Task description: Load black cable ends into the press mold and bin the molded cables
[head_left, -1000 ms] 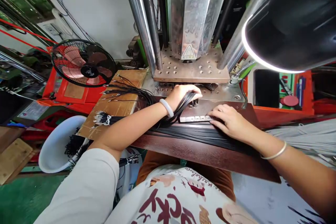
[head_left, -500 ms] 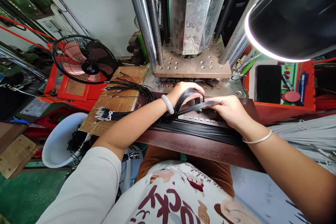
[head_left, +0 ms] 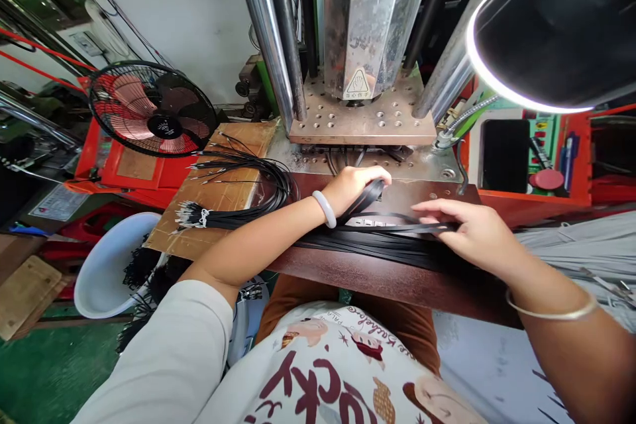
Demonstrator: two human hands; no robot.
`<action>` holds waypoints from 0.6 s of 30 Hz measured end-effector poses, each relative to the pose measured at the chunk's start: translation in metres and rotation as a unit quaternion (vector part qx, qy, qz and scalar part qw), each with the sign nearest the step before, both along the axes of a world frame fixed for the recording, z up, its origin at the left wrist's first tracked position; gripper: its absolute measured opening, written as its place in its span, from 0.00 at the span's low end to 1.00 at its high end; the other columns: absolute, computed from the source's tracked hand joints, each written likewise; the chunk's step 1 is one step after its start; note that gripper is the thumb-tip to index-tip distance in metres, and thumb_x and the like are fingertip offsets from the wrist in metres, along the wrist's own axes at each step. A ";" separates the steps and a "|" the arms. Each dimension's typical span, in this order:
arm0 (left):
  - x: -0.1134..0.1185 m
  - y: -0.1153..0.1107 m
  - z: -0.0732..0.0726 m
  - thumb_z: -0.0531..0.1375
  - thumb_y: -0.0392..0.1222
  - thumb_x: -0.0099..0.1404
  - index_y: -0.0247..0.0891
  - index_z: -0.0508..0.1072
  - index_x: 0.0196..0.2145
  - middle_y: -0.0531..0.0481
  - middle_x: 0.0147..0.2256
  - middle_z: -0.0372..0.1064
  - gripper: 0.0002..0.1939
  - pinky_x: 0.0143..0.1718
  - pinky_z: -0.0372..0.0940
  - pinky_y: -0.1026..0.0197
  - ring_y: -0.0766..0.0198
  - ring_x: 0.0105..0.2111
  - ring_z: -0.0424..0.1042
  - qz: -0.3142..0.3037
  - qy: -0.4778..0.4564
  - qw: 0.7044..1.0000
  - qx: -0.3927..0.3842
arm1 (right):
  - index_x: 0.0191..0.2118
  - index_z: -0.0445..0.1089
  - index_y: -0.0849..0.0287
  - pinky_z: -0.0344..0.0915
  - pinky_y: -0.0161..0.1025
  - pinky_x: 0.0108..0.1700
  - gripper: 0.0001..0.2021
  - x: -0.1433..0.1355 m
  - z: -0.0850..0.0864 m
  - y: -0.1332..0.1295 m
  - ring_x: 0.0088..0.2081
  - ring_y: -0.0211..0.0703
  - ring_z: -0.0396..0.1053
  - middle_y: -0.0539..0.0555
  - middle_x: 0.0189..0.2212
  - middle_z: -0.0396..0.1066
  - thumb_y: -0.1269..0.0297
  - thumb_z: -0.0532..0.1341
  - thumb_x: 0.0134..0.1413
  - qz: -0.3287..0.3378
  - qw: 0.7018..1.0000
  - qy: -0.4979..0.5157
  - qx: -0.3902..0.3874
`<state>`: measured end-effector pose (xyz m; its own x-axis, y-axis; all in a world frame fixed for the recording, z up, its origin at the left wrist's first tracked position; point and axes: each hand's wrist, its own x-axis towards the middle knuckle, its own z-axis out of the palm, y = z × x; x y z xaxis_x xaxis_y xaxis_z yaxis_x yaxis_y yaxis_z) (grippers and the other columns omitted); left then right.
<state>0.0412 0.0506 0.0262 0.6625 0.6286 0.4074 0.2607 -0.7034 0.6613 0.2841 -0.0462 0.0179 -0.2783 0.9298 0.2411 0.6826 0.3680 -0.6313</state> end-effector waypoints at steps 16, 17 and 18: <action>-0.009 -0.043 -0.010 0.55 0.31 0.65 0.35 0.77 0.38 0.49 0.35 0.77 0.10 0.40 0.67 0.69 0.67 0.35 0.76 -0.031 0.045 0.998 0.036 | 0.55 0.66 0.59 0.70 0.46 0.41 0.23 -0.007 -0.009 -0.042 0.47 0.56 0.70 0.64 0.50 0.66 0.74 0.51 0.54 -0.093 0.953 -0.223 0.182; -0.010 -0.046 -0.012 0.56 0.31 0.65 0.35 0.77 0.39 0.49 0.36 0.78 0.09 0.40 0.67 0.68 0.66 0.35 0.76 -0.026 0.059 0.997 0.052 | 0.56 0.66 0.58 0.71 0.47 0.44 0.22 -0.013 -0.010 -0.042 0.48 0.55 0.69 0.64 0.50 0.67 0.74 0.52 0.56 -0.084 0.957 -0.196 0.194; -0.012 -0.049 -0.015 0.56 0.32 0.65 0.35 0.77 0.39 0.49 0.36 0.78 0.09 0.40 0.68 0.67 0.65 0.35 0.77 -0.018 0.073 0.994 0.074 | 0.56 0.66 0.58 0.71 0.47 0.46 0.21 -0.020 -0.011 -0.042 0.48 0.54 0.70 0.63 0.49 0.68 0.74 0.53 0.58 -0.076 0.960 -0.168 0.210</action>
<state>0.0297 0.0015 0.0115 0.7422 0.5435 0.3922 0.3188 -0.8010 0.5068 0.2642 -0.0883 0.0074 -0.2745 0.8065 0.5236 0.8877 0.4219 -0.1845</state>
